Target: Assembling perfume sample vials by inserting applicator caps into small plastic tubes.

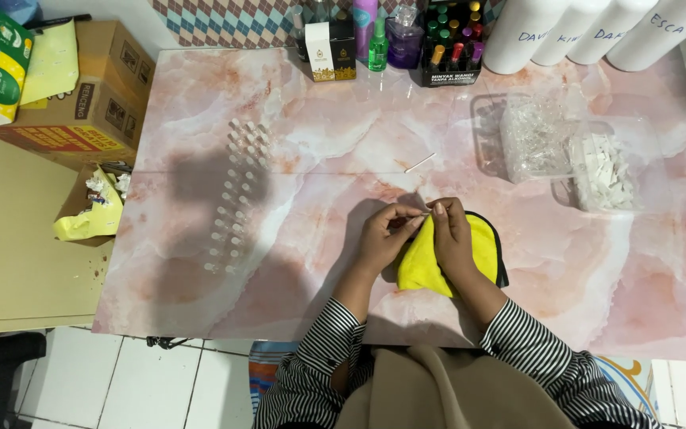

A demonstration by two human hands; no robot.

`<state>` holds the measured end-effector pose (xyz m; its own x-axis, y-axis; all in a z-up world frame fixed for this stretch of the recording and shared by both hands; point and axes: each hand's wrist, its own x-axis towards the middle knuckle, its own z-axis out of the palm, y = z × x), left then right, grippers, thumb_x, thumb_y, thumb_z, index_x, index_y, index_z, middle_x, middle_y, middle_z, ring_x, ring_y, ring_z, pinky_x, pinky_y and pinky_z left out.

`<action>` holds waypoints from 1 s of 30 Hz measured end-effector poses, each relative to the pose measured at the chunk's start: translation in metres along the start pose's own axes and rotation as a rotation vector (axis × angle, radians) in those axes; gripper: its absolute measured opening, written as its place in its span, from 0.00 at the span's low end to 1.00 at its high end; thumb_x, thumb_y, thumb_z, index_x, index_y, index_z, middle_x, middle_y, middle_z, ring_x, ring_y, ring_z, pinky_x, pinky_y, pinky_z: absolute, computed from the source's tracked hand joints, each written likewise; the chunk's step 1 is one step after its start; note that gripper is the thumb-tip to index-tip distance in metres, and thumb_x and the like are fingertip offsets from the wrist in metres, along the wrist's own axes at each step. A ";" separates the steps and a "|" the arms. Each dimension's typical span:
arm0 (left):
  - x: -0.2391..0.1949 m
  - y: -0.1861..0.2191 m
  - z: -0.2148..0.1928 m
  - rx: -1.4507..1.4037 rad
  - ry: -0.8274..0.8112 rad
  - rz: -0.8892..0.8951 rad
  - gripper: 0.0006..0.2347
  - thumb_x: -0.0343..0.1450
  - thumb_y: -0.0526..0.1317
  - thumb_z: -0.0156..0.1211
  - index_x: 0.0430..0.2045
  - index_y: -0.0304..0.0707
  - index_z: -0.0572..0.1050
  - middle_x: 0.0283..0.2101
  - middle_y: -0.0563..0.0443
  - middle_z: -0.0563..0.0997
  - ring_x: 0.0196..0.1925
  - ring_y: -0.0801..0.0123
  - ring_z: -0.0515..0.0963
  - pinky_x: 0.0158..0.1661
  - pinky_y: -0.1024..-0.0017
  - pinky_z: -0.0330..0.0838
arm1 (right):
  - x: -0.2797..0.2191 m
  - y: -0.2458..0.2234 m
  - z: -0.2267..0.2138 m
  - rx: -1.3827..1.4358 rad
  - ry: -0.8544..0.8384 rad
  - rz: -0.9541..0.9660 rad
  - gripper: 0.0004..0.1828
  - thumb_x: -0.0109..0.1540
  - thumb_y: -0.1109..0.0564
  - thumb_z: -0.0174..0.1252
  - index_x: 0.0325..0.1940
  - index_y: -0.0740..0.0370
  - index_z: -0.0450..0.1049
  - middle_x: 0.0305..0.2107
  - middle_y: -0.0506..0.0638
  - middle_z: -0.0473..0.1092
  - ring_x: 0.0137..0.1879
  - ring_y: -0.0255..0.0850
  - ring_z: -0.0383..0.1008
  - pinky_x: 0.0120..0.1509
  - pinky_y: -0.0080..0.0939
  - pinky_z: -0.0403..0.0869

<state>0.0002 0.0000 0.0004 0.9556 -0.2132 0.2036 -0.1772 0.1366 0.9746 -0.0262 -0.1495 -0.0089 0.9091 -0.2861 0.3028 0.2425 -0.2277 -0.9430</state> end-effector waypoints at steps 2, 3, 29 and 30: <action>0.001 -0.007 -0.001 -0.007 0.029 -0.010 0.05 0.72 0.36 0.67 0.38 0.38 0.83 0.32 0.48 0.84 0.38 0.73 0.81 0.42 0.70 0.78 | 0.001 -0.006 -0.001 0.021 0.023 0.005 0.11 0.76 0.59 0.44 0.46 0.62 0.72 0.26 0.44 0.61 0.37 0.33 0.60 0.49 0.38 0.65; 0.000 -0.010 -0.001 -0.015 0.059 -0.020 0.04 0.73 0.37 0.65 0.38 0.38 0.83 0.32 0.48 0.84 0.38 0.74 0.81 0.43 0.69 0.78 | 0.001 -0.010 -0.001 0.042 0.045 0.011 0.10 0.76 0.60 0.44 0.45 0.62 0.72 0.27 0.42 0.59 0.38 0.31 0.58 0.49 0.36 0.64; -0.002 -0.002 -0.002 0.086 0.010 -0.060 0.06 0.74 0.41 0.64 0.30 0.39 0.80 0.24 0.49 0.78 0.30 0.74 0.73 0.34 0.73 0.72 | -0.003 0.003 0.002 0.054 -0.026 -0.042 0.06 0.72 0.61 0.51 0.50 0.65 0.71 0.30 0.52 0.69 0.39 0.39 0.69 0.50 0.43 0.69; -0.002 -0.008 -0.003 0.090 -0.007 -0.037 0.05 0.74 0.39 0.64 0.30 0.38 0.79 0.24 0.46 0.78 0.31 0.71 0.74 0.34 0.70 0.73 | -0.003 0.009 0.002 -0.014 -0.077 -0.043 0.04 0.70 0.63 0.56 0.48 0.66 0.73 0.30 0.55 0.73 0.39 0.45 0.74 0.50 0.48 0.72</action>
<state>0.0004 0.0021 -0.0079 0.9604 -0.2230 0.1672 -0.1622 0.0407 0.9859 -0.0263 -0.1489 -0.0185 0.9214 -0.2032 0.3312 0.2778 -0.2516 -0.9271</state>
